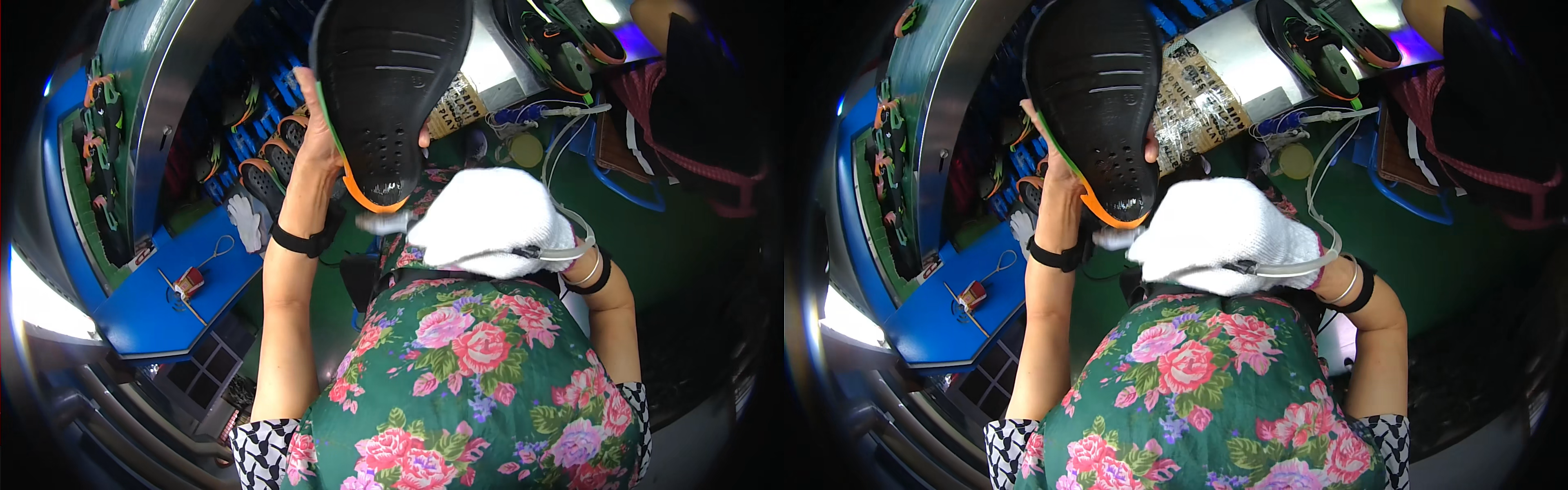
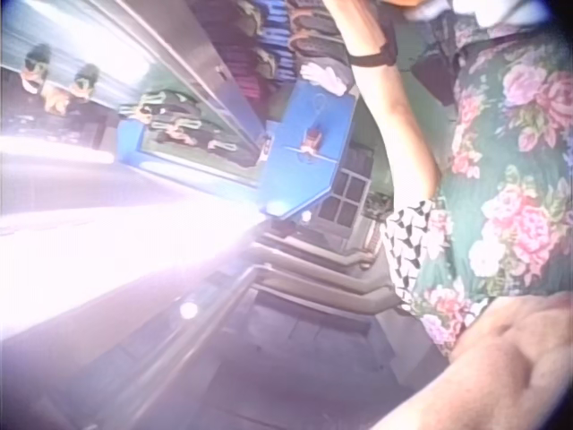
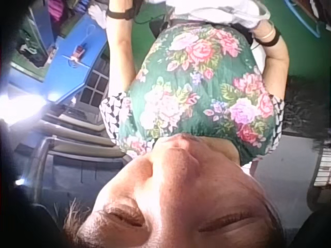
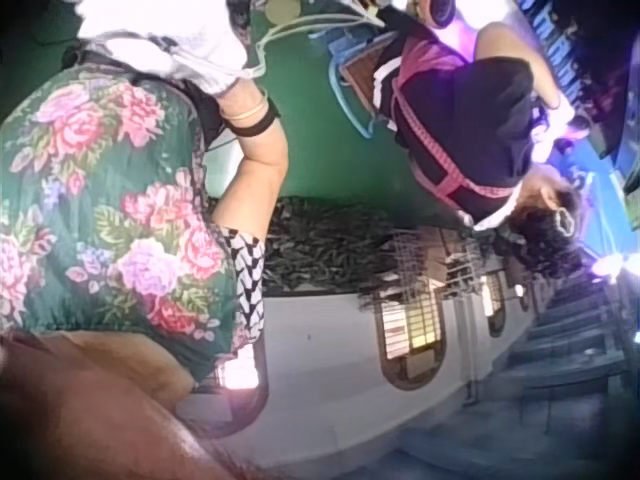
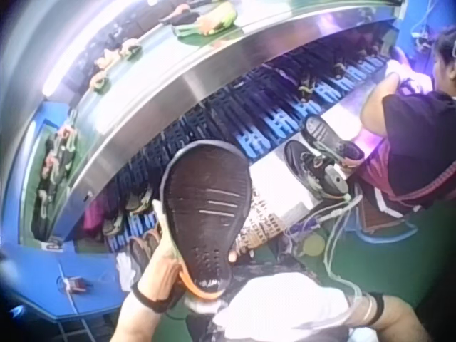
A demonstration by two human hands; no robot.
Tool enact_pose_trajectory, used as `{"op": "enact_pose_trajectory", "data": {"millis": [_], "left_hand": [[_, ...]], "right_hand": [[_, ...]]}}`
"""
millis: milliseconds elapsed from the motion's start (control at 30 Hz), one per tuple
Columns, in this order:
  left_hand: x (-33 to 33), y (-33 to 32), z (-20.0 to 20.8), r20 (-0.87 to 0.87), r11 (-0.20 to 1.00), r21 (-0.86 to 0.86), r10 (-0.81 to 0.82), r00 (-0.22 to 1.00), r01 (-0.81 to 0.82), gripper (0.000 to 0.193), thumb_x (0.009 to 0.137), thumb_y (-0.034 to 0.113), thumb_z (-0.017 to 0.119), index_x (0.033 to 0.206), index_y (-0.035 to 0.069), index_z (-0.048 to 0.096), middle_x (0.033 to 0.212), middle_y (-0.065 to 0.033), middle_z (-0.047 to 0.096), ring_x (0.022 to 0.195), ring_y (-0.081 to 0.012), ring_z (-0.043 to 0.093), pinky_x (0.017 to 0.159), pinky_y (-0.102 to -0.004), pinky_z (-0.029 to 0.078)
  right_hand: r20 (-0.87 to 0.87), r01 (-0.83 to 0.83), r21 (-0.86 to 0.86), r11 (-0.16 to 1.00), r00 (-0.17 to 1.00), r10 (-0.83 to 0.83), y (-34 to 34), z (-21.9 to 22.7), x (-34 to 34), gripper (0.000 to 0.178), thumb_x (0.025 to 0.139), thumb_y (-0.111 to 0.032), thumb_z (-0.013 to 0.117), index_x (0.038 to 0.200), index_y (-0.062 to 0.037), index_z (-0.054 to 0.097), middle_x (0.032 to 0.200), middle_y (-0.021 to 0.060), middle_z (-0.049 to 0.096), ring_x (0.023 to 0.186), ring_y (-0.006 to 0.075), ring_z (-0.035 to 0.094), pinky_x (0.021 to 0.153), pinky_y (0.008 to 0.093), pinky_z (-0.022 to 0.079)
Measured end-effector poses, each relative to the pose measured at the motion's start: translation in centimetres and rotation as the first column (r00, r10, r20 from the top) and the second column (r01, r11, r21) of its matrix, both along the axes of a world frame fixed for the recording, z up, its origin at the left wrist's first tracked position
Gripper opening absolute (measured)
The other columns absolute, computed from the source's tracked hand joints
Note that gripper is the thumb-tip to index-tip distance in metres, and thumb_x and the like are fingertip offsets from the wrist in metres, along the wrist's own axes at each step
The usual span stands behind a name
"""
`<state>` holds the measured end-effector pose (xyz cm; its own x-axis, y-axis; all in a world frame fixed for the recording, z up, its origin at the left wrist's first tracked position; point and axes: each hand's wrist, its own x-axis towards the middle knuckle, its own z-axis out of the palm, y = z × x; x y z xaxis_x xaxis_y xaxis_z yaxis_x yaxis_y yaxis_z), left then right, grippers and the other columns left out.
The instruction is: Apply glue to the undersides of shoe soles using a brush and place them on a moving conveyor belt.
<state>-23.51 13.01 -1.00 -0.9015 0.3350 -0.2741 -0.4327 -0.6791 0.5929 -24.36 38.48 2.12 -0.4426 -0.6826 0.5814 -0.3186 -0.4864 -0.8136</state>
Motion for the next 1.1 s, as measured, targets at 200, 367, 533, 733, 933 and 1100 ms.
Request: {"op": "enact_pose_trajectory", "data": {"millis": [200,367,533,733,933,1100], "left_hand": [[-0.4,0.6,0.9,0.133,0.950,-0.263,-0.135,0.982,0.166,0.109,0.081,0.087,0.034,0.146,0.000,0.042,0.119,-0.0259,0.066,0.089,-0.0394,0.074,0.073,-0.0474,0.065],[-0.7,0.6,0.3,0.230,0.906,-0.321,-0.210,0.950,0.277,0.105,0.083,0.086,0.029,0.146,0.004,0.044,0.113,-0.0252,0.067,0.085,-0.0392,0.073,0.071,-0.0499,0.064],[-0.5,-0.1,-0.8,0.244,0.988,-0.003,-0.152,0.958,0.158,0.104,0.085,0.085,0.025,0.143,0.001,0.046,0.113,-0.0247,0.068,0.091,-0.0369,0.073,0.075,-0.0516,0.065],[2.0,2.6,-2.1,0.371,0.993,0.113,-0.008,0.929,-0.037,0.080,0.101,0.068,0.025,0.138,0.002,0.051,0.114,-0.0234,0.068,0.093,-0.0383,0.072,0.082,-0.0479,0.062],[4.9,4.6,-2.5,0.432,0.933,-0.074,0.348,0.832,-0.352,0.042,0.108,0.028,0.035,0.126,0.000,0.061,0.117,-0.0165,0.069,0.108,-0.0267,0.068,0.099,-0.0447,0.054],[6.3,4.3,-2.8,0.310,0.938,-0.189,0.337,0.889,-0.290,0.034,0.106,0.016,0.044,0.129,-0.006,0.057,0.121,-0.0222,0.065,0.108,-0.0323,0.067,0.099,-0.0493,0.054]], "right_hand": [[-0.282,0.087,0.252,0.964,0.959,-0.012,-0.3,-1.0,0.7,0.026,0.082,-0.013,0.070,0.107,-0.0081,0.073,0.105,0.0092,0.074,0.088,0.0265,0.070,0.074,0.0364,0.058],[-0.152,0.055,0.135,0.989,0.988,-0.034,-0.2,-1.5,-0.5,0.025,0.081,-0.010,0.072,0.106,-0.0123,0.074,0.105,0.0056,0.074,0.090,0.0260,0.069,0.077,0.0358,0.057],[0.304,-0.099,0.216,0.971,0.952,0.030,0.0,0.8,-1.8,0.010,0.074,-0.004,0.081,0.083,-0.0043,0.077,0.092,0.0124,0.076,0.084,0.0254,0.073,0.073,0.0347,0.057],[0.276,0.276,0.304,0.912,0.891,-0.361,0.4,0.7,-3.4,0.012,0.079,0.003,0.075,0.092,0.0021,0.076,0.095,0.0157,0.075,0.086,0.0226,0.073,0.080,0.0328,0.057],[0.046,0.331,0.391,0.859,0.925,-0.377,-0.8,1.6,-3.7,0.018,0.079,0.003,0.075,0.096,-0.0023,0.076,0.100,0.0124,0.075,0.086,0.0210,0.071,0.077,0.0319,0.056],[-0.101,0.362,0.430,0.827,0.930,-0.355,-1.0,1.8,-3.4,0.017,0.078,0.001,0.076,0.095,-0.0032,0.077,0.097,0.0115,0.076,0.084,0.0224,0.071,0.077,0.0325,0.056]]}}
